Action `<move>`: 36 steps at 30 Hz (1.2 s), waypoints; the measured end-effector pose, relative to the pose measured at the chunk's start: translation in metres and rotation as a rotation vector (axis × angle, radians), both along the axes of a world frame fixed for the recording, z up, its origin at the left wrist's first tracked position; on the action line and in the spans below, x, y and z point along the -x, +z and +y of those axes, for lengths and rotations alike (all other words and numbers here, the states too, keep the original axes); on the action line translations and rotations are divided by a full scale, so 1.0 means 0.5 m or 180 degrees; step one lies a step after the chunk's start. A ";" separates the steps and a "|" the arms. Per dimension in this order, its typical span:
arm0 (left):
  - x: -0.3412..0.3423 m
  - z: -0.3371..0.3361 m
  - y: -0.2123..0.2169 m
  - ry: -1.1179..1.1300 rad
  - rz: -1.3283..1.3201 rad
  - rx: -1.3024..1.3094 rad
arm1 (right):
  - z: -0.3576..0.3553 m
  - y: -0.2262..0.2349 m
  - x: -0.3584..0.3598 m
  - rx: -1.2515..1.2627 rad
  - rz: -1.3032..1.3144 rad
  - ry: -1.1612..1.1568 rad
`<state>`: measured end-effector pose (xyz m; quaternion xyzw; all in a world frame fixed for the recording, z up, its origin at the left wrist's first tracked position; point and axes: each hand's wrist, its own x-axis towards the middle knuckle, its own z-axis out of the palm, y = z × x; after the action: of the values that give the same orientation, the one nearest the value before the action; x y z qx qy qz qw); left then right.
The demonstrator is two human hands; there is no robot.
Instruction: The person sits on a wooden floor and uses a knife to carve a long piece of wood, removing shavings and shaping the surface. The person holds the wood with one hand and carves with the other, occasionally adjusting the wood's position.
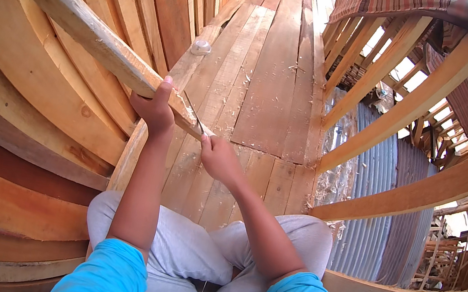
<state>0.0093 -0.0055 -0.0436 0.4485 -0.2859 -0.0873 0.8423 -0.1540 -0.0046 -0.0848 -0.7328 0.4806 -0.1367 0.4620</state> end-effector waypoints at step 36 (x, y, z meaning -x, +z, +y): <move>-0.004 0.005 0.005 0.0087 0.0020 -0.0024 | -0.003 -0.003 0.000 -0.0121 0.0053 -0.0048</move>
<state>0.0113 -0.0032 -0.0409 0.4552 -0.2767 -0.0783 0.8427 -0.1541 -0.0061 -0.0865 -0.7213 0.4923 -0.1249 0.4708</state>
